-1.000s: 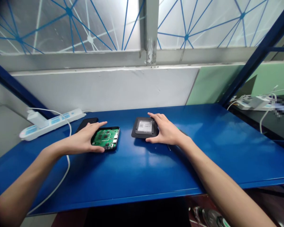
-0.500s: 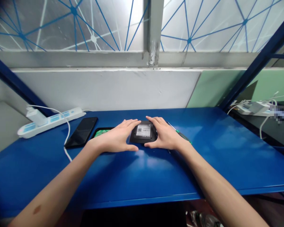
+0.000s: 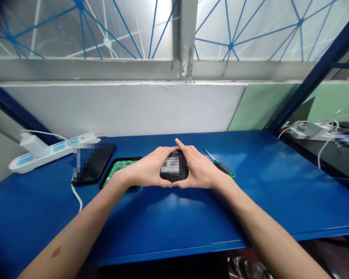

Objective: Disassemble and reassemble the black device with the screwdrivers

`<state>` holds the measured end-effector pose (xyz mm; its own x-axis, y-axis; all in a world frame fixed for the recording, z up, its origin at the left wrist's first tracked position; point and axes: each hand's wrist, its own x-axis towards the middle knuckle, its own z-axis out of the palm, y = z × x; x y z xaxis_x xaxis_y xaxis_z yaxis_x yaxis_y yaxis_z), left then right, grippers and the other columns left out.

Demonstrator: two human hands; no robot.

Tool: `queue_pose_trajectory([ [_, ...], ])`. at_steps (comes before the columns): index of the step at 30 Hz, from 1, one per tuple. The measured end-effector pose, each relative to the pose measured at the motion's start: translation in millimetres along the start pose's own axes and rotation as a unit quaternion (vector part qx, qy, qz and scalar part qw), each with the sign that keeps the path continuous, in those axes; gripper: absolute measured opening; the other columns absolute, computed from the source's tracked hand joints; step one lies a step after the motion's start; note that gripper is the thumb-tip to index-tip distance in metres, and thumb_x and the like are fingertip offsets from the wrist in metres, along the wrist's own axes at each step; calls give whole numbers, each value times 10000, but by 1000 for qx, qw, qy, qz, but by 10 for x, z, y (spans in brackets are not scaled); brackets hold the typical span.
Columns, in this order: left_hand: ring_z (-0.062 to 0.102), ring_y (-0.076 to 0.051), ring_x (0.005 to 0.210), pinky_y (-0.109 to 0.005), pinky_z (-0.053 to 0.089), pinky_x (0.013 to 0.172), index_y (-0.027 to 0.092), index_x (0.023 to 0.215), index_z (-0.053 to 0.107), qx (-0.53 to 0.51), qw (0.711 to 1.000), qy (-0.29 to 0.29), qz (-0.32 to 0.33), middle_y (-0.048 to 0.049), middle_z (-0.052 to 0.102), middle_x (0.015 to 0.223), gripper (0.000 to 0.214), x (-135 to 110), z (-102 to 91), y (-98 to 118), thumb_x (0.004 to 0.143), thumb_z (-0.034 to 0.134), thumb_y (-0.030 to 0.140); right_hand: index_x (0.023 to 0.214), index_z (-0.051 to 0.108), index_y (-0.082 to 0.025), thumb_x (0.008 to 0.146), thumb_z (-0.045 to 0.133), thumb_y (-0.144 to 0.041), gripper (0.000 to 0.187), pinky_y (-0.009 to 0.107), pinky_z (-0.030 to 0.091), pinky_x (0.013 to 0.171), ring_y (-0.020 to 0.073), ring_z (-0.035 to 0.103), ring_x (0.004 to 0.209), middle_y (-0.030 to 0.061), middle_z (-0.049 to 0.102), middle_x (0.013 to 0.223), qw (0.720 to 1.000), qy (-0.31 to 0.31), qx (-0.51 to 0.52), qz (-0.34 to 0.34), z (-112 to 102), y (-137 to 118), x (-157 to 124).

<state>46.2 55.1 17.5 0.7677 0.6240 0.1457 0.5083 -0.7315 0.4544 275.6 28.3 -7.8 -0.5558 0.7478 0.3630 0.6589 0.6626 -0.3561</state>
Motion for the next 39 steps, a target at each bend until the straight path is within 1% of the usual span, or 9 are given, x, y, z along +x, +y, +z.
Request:
queue_pose_trajectory([
  [4, 425, -373, 1359, -550, 388, 1119, 247, 1528, 326, -2, 1000, 25, 2, -134, 480, 1473, 1024, -40, -8, -7, 668, 853, 424, 1623, -85, -221, 709, 800, -618, 1332, 645, 441, 1111, 408, 449, 1409, 245, 408, 1544, 1000, 9, 10, -7, 20, -3, -19],
  [9, 416, -367, 1308, -588, 364, 1124, 281, 1529, 322, 11, 999, 52, -11, -122, 491, 1428, 1025, -62, 3, -30, 667, 856, 431, 1621, -86, -245, 621, 815, -710, 1424, 648, 385, 1158, 422, 375, 1475, 243, 310, 1619, 999, 39, 36, -4, 32, 17, -21],
  [12, 393, -353, 1317, -588, 365, 1135, 341, 1542, 314, -1, 998, 58, 4, -104, 462, 1425, 963, -78, -22, -12, 730, 826, 426, 1618, -99, -276, 623, 814, -708, 1418, 668, 391, 1142, 427, 388, 1467, 233, 293, 1630, 997, 51, 64, 0, 32, 18, -13],
  [16, 300, -374, 1416, -599, 364, 1151, 416, 1553, 303, -39, 998, 44, -10, -101, 377, 1445, 918, -96, -47, 23, 777, 792, 409, 1610, -135, -304, 651, 807, -691, 1400, 670, 357, 1165, 414, 369, 1483, 214, 235, 1658, 992, 67, 107, 18, 47, 24, -17],
  [19, 317, -372, 1430, -603, 357, 1160, 440, 1547, 294, -79, 996, 51, -3, -93, 386, 1442, 927, -104, -50, 20, 773, 801, 385, 1611, -134, -297, 650, 822, -669, 1405, 674, 333, 1176, 409, 346, 1499, 217, 268, 1650, 991, 55, 121, 30, 75, 39, -24],
  [25, 372, -381, 1444, -611, 318, 1184, 356, 1505, 323, -177, 981, 74, 5, -94, 367, 1573, 915, -107, -37, -41, 740, 823, 387, 1604, -165, -288, 668, 847, -605, 1415, 664, 326, 1178, 384, 338, 1510, 225, 319, 1631, 988, 12, 147, 41, 165, 16, -11],
  [30, 376, -357, 1461, -574, 306, 1204, 321, 1454, 330, -218, 972, 88, 13, -107, 380, 1568, 910, -88, -8, -83, 711, 854, 359, 1596, -194, -275, 687, 846, -573, 1414, 644, 345, 1173, 369, 344, 1510, 237, 310, 1635, 985, -15, 164, 48, 231, -13, 5],
  [34, 361, -354, 1473, -543, 305, 1210, 278, 1404, 298, -245, 965, 92, 8, -155, 375, 1548, 928, -77, 2, -103, 686, 876, 383, 1595, -201, -270, 711, 828, -568, 1389, 670, 350, 1156, 388, 337, 1509, 247, 306, 1635, 986, -24, 154, 53, 231, -15, 6],
  [39, 360, -385, 1471, -586, 318, 1188, 270, 1372, 263, -251, 964, 87, -8, -187, 373, 1530, 939, -80, 12, -113, 676, 879, 405, 1604, -173, -253, 714, 831, -540, 1372, 677, 387, 1128, 404, 423, 1459, 254, 417, 1570, 988, -14, 147, 51, 211, -18, 11],
])
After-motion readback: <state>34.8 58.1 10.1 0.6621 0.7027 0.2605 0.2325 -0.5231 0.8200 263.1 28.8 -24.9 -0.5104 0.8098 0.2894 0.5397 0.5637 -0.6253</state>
